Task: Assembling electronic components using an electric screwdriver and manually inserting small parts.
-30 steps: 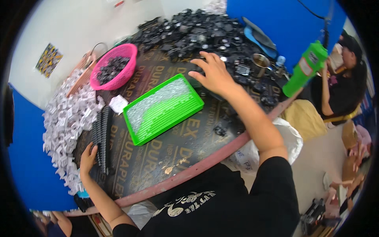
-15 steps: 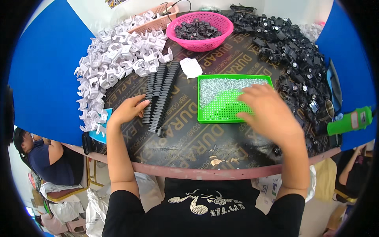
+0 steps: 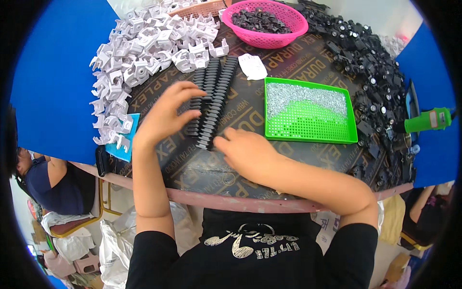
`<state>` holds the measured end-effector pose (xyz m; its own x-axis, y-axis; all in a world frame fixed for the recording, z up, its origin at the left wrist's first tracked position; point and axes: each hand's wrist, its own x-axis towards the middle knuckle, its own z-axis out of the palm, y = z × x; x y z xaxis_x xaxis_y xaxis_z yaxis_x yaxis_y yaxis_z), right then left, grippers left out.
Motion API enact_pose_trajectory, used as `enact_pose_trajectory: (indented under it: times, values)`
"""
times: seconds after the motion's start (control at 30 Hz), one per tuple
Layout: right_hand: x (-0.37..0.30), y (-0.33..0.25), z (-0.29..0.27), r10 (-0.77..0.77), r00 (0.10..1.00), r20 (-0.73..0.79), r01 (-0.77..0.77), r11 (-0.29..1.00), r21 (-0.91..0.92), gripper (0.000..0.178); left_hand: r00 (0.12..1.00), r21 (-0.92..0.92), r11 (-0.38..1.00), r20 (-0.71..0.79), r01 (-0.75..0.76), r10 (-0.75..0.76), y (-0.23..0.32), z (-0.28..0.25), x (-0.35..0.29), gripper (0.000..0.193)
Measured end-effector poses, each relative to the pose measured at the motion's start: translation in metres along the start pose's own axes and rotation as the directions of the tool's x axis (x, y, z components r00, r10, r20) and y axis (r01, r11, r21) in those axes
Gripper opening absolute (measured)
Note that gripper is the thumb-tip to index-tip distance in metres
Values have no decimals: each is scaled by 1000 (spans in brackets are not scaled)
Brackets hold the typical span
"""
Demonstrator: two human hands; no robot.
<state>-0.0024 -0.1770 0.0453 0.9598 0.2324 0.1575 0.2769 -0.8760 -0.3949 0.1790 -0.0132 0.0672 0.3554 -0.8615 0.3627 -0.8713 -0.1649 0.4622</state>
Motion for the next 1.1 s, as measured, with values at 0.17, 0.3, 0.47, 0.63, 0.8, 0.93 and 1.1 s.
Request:
enact_pose_trajectory:
  times: [0.17,0.3,0.47,0.63,0.8,0.93,1.1]
  values:
    - [-14,5,-4,145,989,-36,-142,987,72,42,988,2,995,-120,95,-94,-19,1,6,34]
    - [-12,11,29,-89,976,-201,95,995,18,60,689,252,809,-684,531,-240,-96,-20,-13,48]
    - [-11,15,34,-116,975,-187,124,992,30,52,751,442,656,-585,611,-306,-124,-45,18,77]
    - [-19,14,34,-88,981,-174,98,994,47,50,736,503,538,-470,677,-487,-131,-40,60,84]
    - [-26,20,37,-118,976,-183,128,991,42,46,635,551,415,-299,724,-712,-127,-31,59,72]
    - [-27,30,8,-89,983,-160,124,966,226,42,729,503,605,-78,617,-680,-104,-34,39,59]
    - [-12,48,-61,202,754,-626,9,948,317,12,758,425,671,-58,608,-650,-28,-26,16,50]
